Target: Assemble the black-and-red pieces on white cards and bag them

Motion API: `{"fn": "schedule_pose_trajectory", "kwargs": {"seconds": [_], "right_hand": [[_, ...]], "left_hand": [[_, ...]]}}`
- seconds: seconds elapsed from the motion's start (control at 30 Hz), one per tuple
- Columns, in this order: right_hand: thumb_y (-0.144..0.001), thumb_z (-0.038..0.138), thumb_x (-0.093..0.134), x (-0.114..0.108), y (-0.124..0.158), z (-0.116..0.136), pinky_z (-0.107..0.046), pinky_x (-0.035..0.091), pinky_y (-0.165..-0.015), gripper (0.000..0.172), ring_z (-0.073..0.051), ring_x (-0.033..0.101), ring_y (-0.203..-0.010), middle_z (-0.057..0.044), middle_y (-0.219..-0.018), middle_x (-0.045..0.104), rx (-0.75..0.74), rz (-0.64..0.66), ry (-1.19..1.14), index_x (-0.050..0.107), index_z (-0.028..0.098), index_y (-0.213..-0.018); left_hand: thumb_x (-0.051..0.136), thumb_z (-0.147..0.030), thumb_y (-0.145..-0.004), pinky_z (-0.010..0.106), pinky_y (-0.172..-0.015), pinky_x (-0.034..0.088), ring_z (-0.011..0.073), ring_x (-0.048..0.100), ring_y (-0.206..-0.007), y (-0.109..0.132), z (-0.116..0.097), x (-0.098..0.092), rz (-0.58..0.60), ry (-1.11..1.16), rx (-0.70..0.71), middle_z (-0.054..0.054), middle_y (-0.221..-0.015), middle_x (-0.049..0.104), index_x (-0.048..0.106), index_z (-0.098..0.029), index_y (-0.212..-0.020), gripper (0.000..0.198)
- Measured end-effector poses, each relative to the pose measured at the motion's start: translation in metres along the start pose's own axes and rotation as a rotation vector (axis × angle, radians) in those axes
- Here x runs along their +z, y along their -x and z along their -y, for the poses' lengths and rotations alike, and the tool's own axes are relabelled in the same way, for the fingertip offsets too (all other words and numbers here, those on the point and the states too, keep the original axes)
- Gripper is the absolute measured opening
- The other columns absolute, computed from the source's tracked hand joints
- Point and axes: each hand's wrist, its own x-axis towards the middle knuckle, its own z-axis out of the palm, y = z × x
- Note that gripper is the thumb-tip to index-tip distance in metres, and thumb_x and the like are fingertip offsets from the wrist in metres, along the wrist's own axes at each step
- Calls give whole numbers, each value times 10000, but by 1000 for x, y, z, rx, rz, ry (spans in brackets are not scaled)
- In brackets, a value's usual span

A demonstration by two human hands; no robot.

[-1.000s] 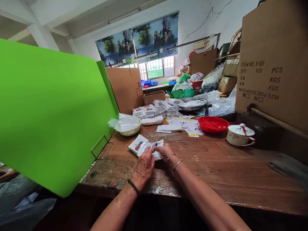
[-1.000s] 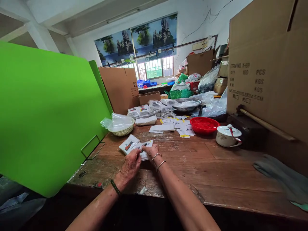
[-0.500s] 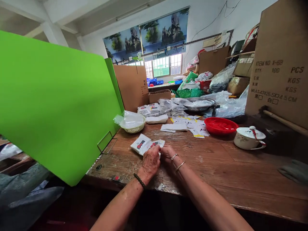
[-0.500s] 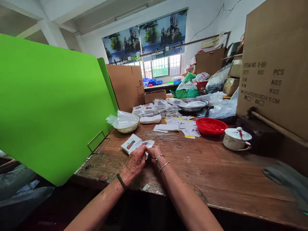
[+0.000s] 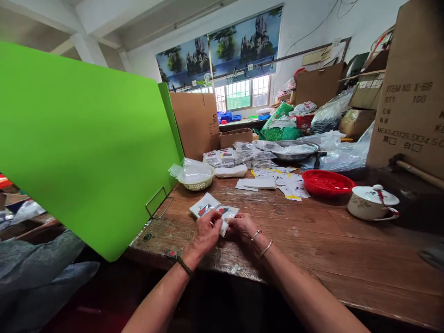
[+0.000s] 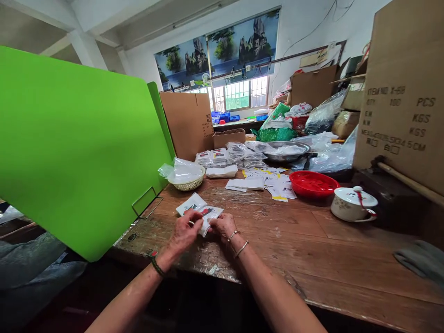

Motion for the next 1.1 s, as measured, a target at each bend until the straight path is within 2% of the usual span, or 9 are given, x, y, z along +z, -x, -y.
{"fn": "schedule_pose_trajectory", "kwargs": {"seconds": [0.07,0.13,0.33,0.43,0.53,0.67,0.77,0.93,1.1], "right_hand": [[-680,93,728,0,9,3,-253,560,-568,122,-161,662,-628,-47,-740,706,31,3,-43,657,117,-777],[-634,84,722,-1,15,5,-264,577,-579,159,-183,686,-666,-57,-760,725,65,-1,-77,657,131,-772],[-579,74,723,10,10,4,-241,583,-531,203,-190,691,-695,-75,-813,728,55,-54,-83,636,140,-750],[-567,71,724,19,5,1,-223,572,-494,224,-172,673,-650,-54,-794,717,39,-73,-39,622,153,-749],[-593,90,712,18,9,4,-240,577,-530,197,-170,664,-650,-51,-781,709,29,-42,37,639,150,-766],[-636,70,642,0,18,16,-278,564,-651,123,-173,637,-692,-24,-699,666,-11,78,281,679,148,-725],[-597,-21,608,-16,20,22,-286,522,-753,212,-187,596,-787,-19,-692,614,-97,96,500,699,154,-676],[-789,45,571,-36,20,28,-286,448,-843,278,-179,537,-924,-81,-1039,566,-597,103,1296,717,188,-978],[-894,228,580,-31,13,64,-271,415,-737,123,-190,538,-882,-103,-1045,563,-761,123,1667,686,173,-868]], "left_hand": [[594,-278,-807,345,-764,516,198,623,-834,-9,25,-5,-176,-18,-136,52,-896,652,649,-195,-919,150],[621,-288,-782,419,-887,497,239,610,-989,-18,50,-5,-245,-39,-179,96,-1013,640,654,-179,-969,219],[580,-269,-803,458,-1002,457,249,595,-1089,-28,86,7,-202,-28,-158,114,-1080,651,683,-171,-931,192],[514,-272,-852,461,-976,477,248,607,-1066,-23,78,0,-166,-34,-134,111,-1053,669,689,-178,-922,211],[568,-294,-830,485,-994,455,267,577,-1098,-4,51,-15,-164,-58,-81,118,-1099,645,674,-181,-988,221],[641,-133,-727,491,-1084,365,282,466,-1236,36,8,-23,79,-213,332,98,-1274,547,630,-232,-1105,391],[587,-57,-758,526,-1060,372,297,472,-1205,48,-3,-17,192,-405,458,100,-1258,552,649,-248,-1026,335],[517,-92,-857,392,-838,501,233,572,-918,21,2,-25,260,-481,438,85,-982,600,641,-216,-829,177],[458,-61,-841,257,-731,472,146,524,-783,-21,-2,-72,216,-440,407,28,-935,554,622,-223,-848,230]]}}
